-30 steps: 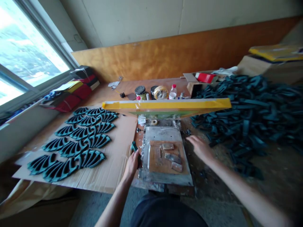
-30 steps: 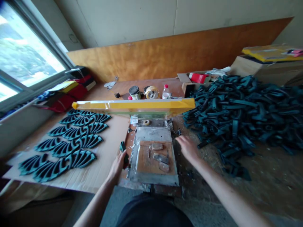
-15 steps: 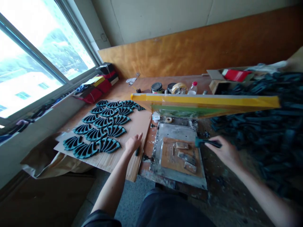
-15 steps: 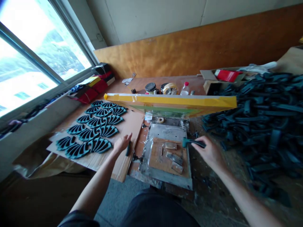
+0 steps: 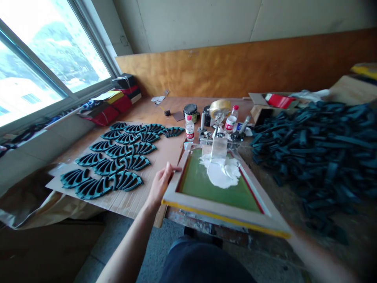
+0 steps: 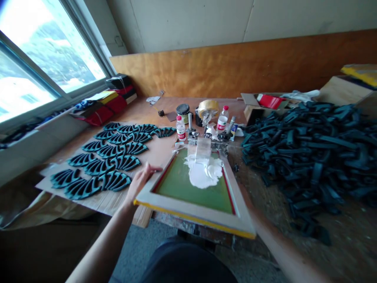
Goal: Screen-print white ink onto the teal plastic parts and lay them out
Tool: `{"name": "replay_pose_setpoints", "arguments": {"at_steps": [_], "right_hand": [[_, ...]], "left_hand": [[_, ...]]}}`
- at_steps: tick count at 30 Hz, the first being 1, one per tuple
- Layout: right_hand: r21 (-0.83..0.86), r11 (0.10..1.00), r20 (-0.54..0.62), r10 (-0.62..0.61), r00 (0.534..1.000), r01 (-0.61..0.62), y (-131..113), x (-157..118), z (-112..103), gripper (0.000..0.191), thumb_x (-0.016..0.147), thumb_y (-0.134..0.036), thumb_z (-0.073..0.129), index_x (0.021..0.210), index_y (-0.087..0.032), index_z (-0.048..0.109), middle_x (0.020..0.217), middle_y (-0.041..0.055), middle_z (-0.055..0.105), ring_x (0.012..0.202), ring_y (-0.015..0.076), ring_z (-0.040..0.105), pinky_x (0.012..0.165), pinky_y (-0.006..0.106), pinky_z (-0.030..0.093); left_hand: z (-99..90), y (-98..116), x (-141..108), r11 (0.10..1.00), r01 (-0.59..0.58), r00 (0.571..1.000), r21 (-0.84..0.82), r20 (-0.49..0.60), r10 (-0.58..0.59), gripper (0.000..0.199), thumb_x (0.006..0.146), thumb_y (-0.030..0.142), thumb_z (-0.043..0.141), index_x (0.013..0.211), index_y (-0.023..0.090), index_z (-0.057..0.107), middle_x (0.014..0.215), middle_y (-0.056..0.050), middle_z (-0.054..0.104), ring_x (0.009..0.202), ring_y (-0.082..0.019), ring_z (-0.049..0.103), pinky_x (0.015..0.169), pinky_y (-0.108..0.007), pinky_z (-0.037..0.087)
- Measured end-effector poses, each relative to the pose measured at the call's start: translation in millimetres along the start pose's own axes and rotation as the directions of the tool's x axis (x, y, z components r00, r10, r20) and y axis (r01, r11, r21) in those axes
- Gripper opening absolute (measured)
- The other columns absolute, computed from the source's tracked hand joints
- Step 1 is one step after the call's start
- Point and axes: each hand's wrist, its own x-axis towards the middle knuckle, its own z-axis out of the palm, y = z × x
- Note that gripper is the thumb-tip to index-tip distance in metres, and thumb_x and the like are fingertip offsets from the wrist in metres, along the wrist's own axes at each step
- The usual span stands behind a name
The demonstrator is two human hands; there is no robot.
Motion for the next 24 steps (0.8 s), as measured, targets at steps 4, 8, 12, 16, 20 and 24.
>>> {"name": "replay_pose_setpoints", "arguments": {"at_steps": [4, 8, 12, 16, 20, 24], "right_hand": [[-0.127, 0.991, -0.152, 0.033, 0.988, -0.053, -3, 42, -30, 0.039, 0.091, -0.038, 0.047, 0.116, -0.013, 0.063, 0.106, 0.0139, 0.065, 0.091, 0.0238, 0.063, 0.08, 0.034, 0.051], [-0.303, 0.943, 0.038, -0.134, 0.99, 0.139, -48, 89, -15, 0.047, 0.077, -0.026, 0.069, 0.121, -0.016, 0.056, 0.116, 0.0142, 0.059, 0.108, 0.0292, 0.054, 0.091, 0.039, 0.045], [-0.312, 0.925, 0.288, -0.126, 0.949, 0.217, -71, 77, 9, 0.01, 0.08, -0.012, 0.057, 0.087, -0.018, 0.062, 0.084, 0.007, 0.063, 0.083, 0.0222, 0.058, 0.074, 0.031, 0.045], [-0.148, 0.87, 0.372, -0.391, 0.842, 0.47, -66, 34, 0, 0.024, 0.078, -0.002, 0.045, 0.081, -0.017, 0.062, 0.082, 0.0071, 0.063, 0.085, 0.021, 0.054, 0.077, 0.032, 0.042], [-0.032, 0.853, 0.437, -0.456, 0.775, 0.52, -64, 29, -14, 0.025, 0.073, 0.0, 0.047, 0.077, -0.02, 0.062, 0.077, 0.0037, 0.061, 0.08, 0.0195, 0.053, 0.075, 0.032, 0.04], [-0.142, 0.866, 0.215, -0.445, 0.869, 0.479, -66, 26, -2, 0.027, 0.077, -0.001, 0.046, 0.085, -0.018, 0.065, 0.086, 0.0074, 0.065, 0.09, 0.0233, 0.054, 0.081, 0.037, 0.041]], "left_hand": [[-1.6, -87, -14, 0.972, 0.129, 0.99, 0.196, 0.033, -0.138, 0.062, 0.08, 0.049, 0.058, 0.133, 0.018, 0.053, 0.077, -0.001, 0.067, 0.068, -0.016, 0.06, 0.059, -0.023, 0.046], [5.0, -125, -7, 0.906, 0.119, 0.991, 0.407, 0.008, -0.134, 0.062, 0.085, 0.041, 0.051, 0.144, 0.023, 0.04, 0.08, -0.001, 0.069, 0.074, -0.017, 0.063, 0.066, -0.024, 0.047], [2.6, -132, -2, 0.882, 0.097, 0.99, 0.461, 0.049, -0.134, 0.059, 0.088, 0.044, 0.047, 0.144, 0.026, 0.039, 0.087, -0.001, 0.071, 0.079, -0.018, 0.065, 0.069, -0.025, 0.048], [0.4, -135, -4, 0.879, 0.096, 0.992, 0.466, 0.033, -0.125, 0.057, 0.088, 0.047, 0.046, 0.142, 0.026, 0.042, 0.089, -0.001, 0.071, 0.08, -0.018, 0.066, 0.07, -0.025, 0.048], [1.7, -135, -4, 0.891, 0.093, 0.992, 0.443, 0.038, -0.122, 0.056, 0.088, 0.046, 0.047, 0.14, 0.025, 0.045, 0.087, -0.002, 0.071, 0.078, -0.018, 0.066, 0.069, -0.026, 0.049], [2.9, -134, -4, 0.933, 0.155, 0.986, 0.325, 0.015, -0.169, 0.059, 0.086, 0.044, 0.05, 0.141, 0.023, 0.043, 0.089, -0.002, 0.071, 0.079, -0.018, 0.066, 0.068, -0.026, 0.051]]}}
